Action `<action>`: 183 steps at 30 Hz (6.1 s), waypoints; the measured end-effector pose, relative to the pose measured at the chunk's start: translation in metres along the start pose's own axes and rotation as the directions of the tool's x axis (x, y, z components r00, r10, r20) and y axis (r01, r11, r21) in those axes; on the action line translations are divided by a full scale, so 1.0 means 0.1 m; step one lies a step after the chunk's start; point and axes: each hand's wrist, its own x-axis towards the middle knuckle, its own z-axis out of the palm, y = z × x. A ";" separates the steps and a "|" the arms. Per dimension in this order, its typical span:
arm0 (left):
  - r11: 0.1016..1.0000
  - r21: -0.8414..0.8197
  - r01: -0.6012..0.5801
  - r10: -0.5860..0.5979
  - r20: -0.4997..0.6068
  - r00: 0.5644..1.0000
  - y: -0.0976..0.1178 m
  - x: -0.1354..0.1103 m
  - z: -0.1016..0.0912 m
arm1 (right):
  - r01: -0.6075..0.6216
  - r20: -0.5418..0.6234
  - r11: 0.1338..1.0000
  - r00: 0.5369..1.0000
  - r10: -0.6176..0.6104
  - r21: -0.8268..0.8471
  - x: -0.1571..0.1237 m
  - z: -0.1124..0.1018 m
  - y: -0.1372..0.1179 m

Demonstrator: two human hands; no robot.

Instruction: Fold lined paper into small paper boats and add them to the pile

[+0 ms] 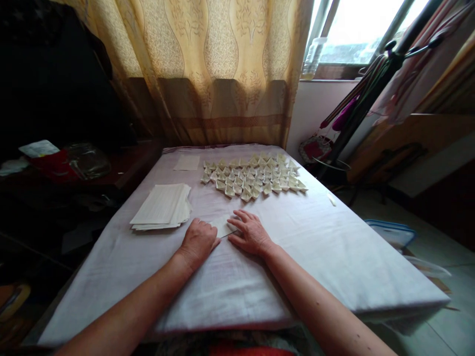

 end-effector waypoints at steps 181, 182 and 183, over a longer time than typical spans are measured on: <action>0.900 -0.294 -0.321 0.361 0.093 0.928 -0.61 -0.25 0.27 | -0.163 0.021 0.962 0.987 0.162 0.219 -0.09 -0.07 -0.09; 0.899 -0.302 -0.318 0.360 0.094 0.928 -0.62 -0.24 0.27 | -0.163 0.024 0.960 0.987 0.161 0.227 -0.09 -0.07 -0.08; 0.898 -0.313 -0.310 0.355 0.096 0.930 -0.63 -0.24 0.28 | -0.162 0.027 0.959 0.987 0.160 0.234 -0.09 -0.07 -0.08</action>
